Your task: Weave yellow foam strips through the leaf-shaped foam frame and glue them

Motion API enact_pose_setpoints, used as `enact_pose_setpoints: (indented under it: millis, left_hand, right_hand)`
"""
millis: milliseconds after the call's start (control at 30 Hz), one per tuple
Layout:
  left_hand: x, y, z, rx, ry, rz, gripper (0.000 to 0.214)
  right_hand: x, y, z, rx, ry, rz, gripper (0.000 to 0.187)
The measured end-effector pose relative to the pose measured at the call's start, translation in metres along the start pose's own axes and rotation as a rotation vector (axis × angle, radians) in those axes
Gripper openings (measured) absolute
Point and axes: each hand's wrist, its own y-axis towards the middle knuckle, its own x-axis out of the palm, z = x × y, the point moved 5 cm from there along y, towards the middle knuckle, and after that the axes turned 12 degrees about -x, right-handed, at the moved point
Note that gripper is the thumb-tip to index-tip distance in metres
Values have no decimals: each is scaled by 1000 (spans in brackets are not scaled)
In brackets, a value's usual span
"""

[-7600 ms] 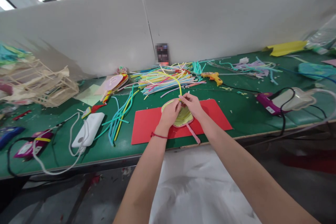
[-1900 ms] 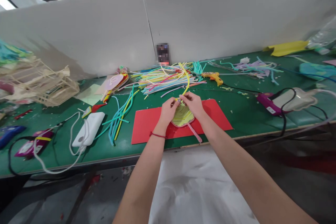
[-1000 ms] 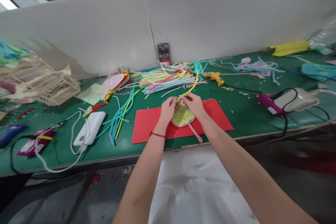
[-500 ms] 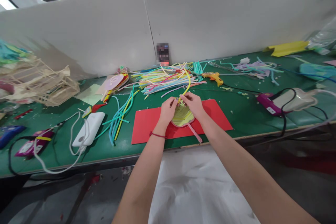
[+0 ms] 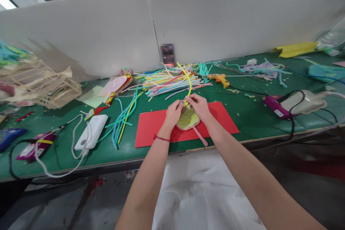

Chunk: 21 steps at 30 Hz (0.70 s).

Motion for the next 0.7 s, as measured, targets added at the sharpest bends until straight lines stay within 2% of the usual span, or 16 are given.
enact_pose_setpoints:
  millis: [167, 333, 500, 700]
  left_hand:
    - [-7, 4, -6, -48, -161, 51, 29]
    - [-7, 7, -9, -83, -274, 31, 33]
    - [-6, 4, -2, -81, -265, 2, 27]
    - [-12, 3, -1, -63, -257, 92, 24]
  right_hand:
    - [1, -1, -2, -13, -46, 9, 33]
    - [0, -3, -9, -72, -123, 46, 31]
    - [-2, -3, -11, -90, -129, 60, 29]
    - [2, -3, -8, -100, -96, 27, 27]
